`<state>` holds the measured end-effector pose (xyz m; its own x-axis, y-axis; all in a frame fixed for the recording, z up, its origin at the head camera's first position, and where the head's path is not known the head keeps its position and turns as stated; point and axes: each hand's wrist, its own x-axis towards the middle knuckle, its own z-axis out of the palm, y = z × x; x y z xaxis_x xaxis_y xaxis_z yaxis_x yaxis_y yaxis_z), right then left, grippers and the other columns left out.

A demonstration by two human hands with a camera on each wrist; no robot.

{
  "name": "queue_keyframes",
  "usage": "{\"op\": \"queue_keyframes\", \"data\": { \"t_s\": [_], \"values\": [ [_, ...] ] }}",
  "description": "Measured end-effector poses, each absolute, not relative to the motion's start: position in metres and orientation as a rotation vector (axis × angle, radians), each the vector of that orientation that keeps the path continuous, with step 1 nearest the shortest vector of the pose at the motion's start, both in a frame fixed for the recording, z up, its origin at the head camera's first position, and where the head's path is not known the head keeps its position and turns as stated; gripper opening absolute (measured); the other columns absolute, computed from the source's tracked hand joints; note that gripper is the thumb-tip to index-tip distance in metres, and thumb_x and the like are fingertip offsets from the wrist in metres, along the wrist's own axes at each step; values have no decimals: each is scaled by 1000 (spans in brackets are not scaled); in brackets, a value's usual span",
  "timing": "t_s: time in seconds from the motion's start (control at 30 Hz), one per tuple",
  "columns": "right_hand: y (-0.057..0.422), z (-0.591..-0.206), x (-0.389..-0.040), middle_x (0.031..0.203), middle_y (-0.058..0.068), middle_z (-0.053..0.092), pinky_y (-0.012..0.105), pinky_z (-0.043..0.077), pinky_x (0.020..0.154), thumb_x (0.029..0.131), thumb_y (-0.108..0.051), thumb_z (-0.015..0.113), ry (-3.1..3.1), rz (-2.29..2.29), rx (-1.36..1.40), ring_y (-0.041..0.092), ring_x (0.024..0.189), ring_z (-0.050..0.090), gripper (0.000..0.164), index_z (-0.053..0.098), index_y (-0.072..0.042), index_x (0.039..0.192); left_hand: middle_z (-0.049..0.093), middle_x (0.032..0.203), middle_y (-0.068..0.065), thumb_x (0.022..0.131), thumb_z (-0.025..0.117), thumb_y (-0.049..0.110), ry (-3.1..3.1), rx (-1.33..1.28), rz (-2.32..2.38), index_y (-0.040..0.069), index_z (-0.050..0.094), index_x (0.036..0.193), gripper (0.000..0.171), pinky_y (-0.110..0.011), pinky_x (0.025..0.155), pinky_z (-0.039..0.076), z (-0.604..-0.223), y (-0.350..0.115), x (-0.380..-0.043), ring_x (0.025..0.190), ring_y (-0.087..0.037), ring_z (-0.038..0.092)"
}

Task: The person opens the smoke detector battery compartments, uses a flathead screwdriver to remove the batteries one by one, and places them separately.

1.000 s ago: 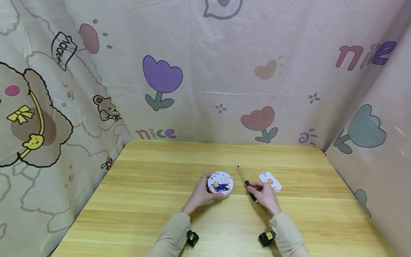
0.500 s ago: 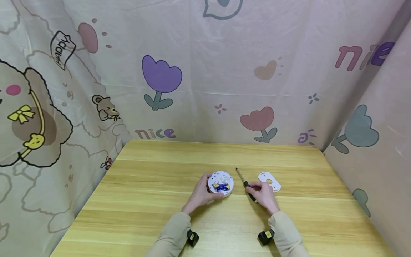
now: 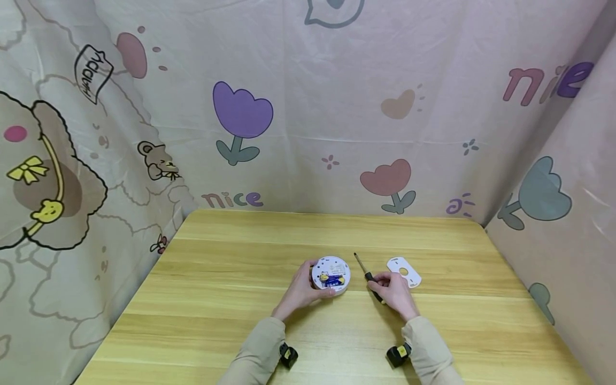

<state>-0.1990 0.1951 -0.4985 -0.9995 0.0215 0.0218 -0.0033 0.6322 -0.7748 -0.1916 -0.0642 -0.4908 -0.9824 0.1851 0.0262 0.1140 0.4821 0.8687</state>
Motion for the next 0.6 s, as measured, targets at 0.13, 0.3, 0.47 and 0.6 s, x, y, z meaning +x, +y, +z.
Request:
{"op": "queue_keyframes", "data": {
  "t_s": [0.13,0.3,0.47,0.6],
  "values": [
    [195,-499,-200,77,5,67,18,43,59,84,-15,77,-2806,1338,-21,10,69,54,15,73,-2,92,53,141,-25,71,92,21,2646,274,1547,-2,41,144,92,-62,116,39,-491,-64,-192,133,-43,50],
    [195,-498,-199,80,4,68,19,43,62,85,-16,78,-2818,1332,-44,11,72,55,19,74,-2,97,54,139,-25,71,92,20,2654,293,1550,-3,42,143,91,-61,115,41,-491,-64,-192,131,-42,52],
    [195,-498,-197,84,7,70,19,44,62,85,-16,78,-2788,1357,-25,11,73,56,25,73,-1,104,54,138,-25,71,92,19,2645,290,1555,-2,42,143,90,-59,113,43,-491,-64,-192,129,-42,53],
    [194,-498,-194,94,10,72,18,47,66,86,-15,77,-2739,1341,-3,10,77,59,27,73,-1,109,53,139,-25,70,92,18,2644,290,1550,-2,43,143,89,-61,114,42,-490,-65,-191,130,-42,52]
  ]
}}
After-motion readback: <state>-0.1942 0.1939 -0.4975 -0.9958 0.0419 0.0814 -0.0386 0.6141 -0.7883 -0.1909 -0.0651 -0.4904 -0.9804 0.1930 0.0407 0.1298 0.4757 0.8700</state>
